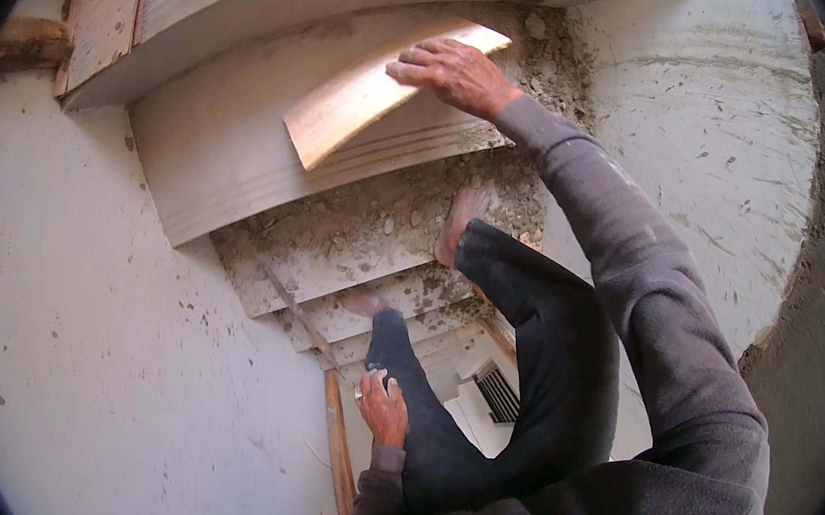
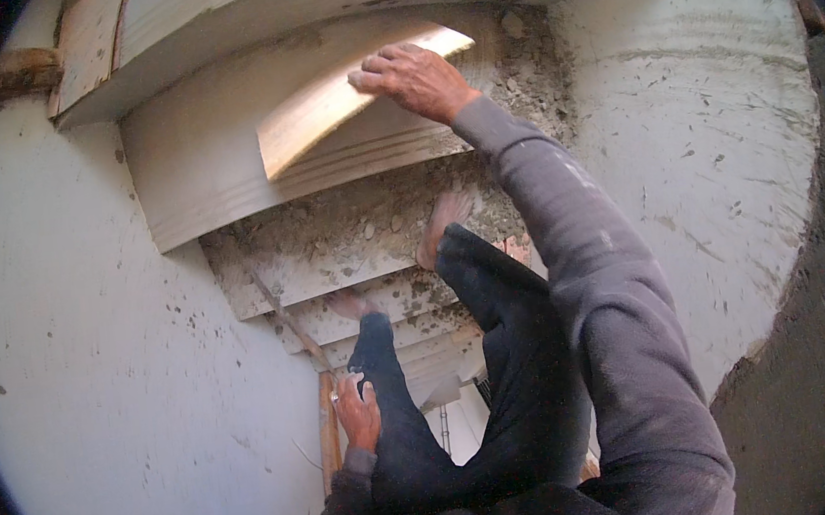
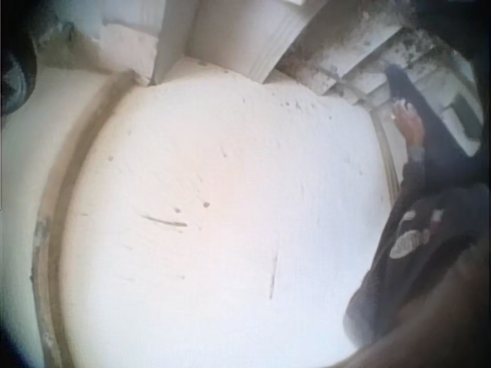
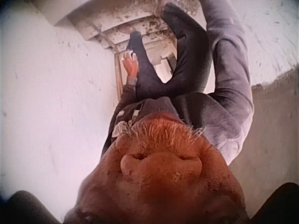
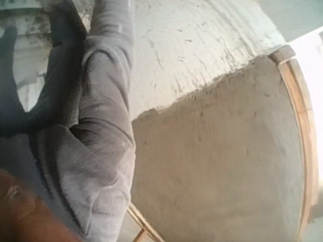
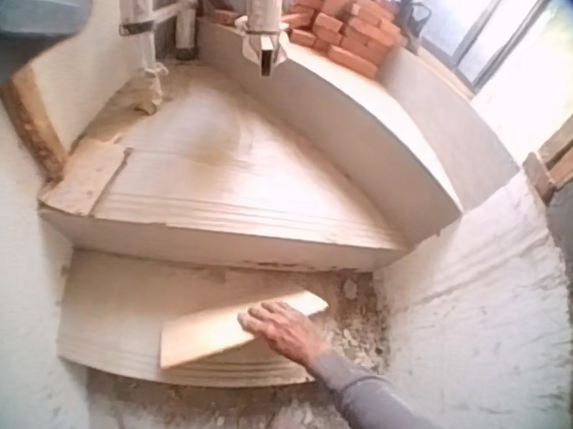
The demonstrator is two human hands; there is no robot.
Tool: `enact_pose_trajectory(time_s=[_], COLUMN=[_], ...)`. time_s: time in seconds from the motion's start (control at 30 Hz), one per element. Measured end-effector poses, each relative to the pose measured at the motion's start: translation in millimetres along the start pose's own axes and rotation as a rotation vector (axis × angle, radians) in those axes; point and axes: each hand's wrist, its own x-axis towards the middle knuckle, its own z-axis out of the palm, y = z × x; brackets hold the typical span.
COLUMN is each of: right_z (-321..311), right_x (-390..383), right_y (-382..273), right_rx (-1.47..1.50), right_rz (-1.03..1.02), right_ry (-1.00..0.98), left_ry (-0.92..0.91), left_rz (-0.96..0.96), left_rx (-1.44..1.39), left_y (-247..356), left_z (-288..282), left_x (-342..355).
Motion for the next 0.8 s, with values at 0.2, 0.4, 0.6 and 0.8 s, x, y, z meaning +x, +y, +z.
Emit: enact_pose_trajectory(time_s=[0.2,0.4,0.6,0.8], right_z=[3,14,5,5], right_x=[7,-21,-95,-116], right_y=[25,47,141,149], right_rx=[-0.008,-0.073,-0.174,-0.156], right_rz=[0.038,0.167,0.448,0.523], right_ry=[0.052,0.133,-0.007,-0.051], left_ry=[-0.027,-0.043,-0.051,-0.062], left_rz=[-0.04,-0.01,0.019,0.053], left_rx=[0.013,0.02,0.032,0.066], left_y=[12,24,30,31], left_z=[5,10,18,20], left_x=[2,5,7,8])
